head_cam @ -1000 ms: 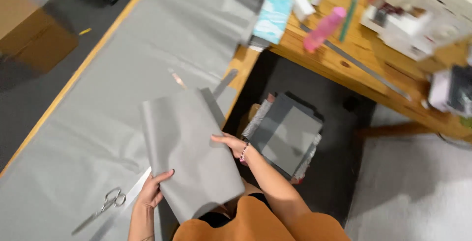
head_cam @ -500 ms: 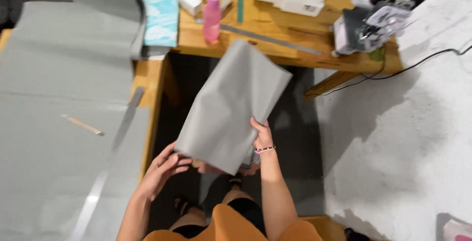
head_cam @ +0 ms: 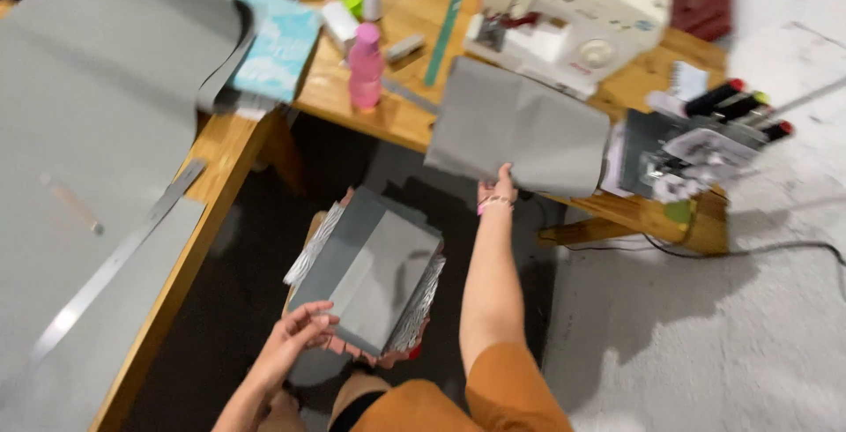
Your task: The person measures and marks a large sheet of gray fabric on a wooden table using a metal ruler and a pencil. They then use scissors to cut the fabric along the marked lines and fold the resulting pieces.
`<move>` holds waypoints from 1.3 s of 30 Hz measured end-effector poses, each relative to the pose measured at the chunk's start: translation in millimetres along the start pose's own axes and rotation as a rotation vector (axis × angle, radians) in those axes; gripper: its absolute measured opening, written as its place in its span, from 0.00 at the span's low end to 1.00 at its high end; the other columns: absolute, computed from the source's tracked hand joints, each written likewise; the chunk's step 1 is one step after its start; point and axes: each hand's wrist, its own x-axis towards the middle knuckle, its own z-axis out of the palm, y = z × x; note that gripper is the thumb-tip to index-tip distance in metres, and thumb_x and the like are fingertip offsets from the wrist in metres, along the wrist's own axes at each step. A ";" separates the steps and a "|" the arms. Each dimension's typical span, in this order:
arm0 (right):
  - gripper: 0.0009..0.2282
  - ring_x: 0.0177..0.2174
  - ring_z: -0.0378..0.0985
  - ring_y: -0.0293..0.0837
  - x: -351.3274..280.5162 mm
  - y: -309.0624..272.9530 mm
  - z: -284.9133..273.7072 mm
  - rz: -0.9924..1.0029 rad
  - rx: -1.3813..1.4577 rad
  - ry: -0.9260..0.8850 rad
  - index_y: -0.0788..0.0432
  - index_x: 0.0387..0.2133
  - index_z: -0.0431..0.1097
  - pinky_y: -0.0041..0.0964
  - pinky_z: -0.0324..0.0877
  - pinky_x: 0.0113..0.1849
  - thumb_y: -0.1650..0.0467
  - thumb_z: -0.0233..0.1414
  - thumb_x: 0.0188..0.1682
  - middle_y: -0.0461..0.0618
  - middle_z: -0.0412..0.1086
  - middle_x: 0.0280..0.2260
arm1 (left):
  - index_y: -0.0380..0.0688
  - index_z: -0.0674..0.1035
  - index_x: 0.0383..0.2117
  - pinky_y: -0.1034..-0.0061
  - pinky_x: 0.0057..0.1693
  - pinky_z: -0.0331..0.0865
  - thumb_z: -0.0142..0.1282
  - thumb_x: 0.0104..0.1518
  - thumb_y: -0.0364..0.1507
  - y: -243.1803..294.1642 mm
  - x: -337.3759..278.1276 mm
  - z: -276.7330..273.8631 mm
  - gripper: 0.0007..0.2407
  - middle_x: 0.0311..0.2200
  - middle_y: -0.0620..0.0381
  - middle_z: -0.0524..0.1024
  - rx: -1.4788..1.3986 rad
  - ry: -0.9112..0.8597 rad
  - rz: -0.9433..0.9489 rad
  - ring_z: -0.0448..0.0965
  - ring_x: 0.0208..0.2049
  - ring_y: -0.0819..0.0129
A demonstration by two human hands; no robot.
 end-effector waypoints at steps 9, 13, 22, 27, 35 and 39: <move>0.13 0.34 0.80 0.47 -7.5 47.1 -12.8 0.206 0.154 -0.042 0.59 0.42 0.70 0.40 0.79 0.36 0.83 0.54 0.46 0.59 0.77 0.36 | 0.39 0.82 0.43 0.72 0.47 0.71 0.57 0.59 0.27 -1.7 -18.5 -15.3 0.09 0.36 0.50 0.83 -0.101 0.340 -0.026 0.80 0.36 0.65; 0.10 0.35 0.79 0.39 -2.6 112.9 -40.5 0.344 0.044 -0.185 0.52 0.38 0.74 0.33 0.77 0.33 0.79 0.50 0.49 0.49 0.78 0.38 | 0.40 0.81 0.46 0.71 0.49 0.72 0.54 0.60 0.29 -15.4 -10.1 -21.1 0.11 0.38 0.46 0.83 -0.108 0.313 -0.003 0.82 0.39 0.62; 0.08 0.30 0.74 0.36 -208.1 246.1 -53.3 0.608 -0.428 -0.618 0.50 0.38 0.74 0.29 0.73 0.36 0.75 0.57 0.48 0.44 0.76 0.36 | 0.36 0.82 0.44 0.67 0.46 0.77 0.61 0.55 0.28 -33.0 -29.3 -56.6 0.13 0.32 0.46 0.82 -0.088 0.316 0.149 0.83 0.34 0.63; 0.07 0.25 0.74 0.35 -317.3 304.9 -55.5 0.506 -0.693 -0.920 0.50 0.41 0.70 0.26 0.73 0.30 0.72 0.55 0.51 0.46 0.77 0.33 | 0.40 0.83 0.45 0.71 0.43 0.75 0.59 0.56 0.28 -63.8 -47.6 -126.3 0.12 0.31 0.45 0.82 -0.068 0.418 0.248 0.84 0.33 0.62; 0.08 0.23 0.76 0.34 -437.3 386.4 -78.7 0.352 -0.957 -1.081 0.52 0.42 0.70 0.25 0.75 0.26 0.72 0.55 0.50 0.47 0.78 0.33 | 0.50 0.82 0.44 0.69 0.47 0.75 0.60 0.55 0.33 -141.1 -100.7 -273.5 0.11 0.35 0.52 0.83 0.040 0.673 0.199 0.85 0.38 0.63; 0.06 0.21 0.76 0.35 -489.2 437.2 -95.1 0.217 -1.134 -1.184 0.54 0.41 0.71 0.25 0.76 0.24 0.73 0.52 0.51 0.50 0.77 0.33 | 0.53 0.82 0.43 0.64 0.50 0.75 0.56 0.57 0.35 -149.5 -139.7 -338.0 0.10 0.37 0.55 0.83 0.212 0.809 0.129 0.84 0.42 0.57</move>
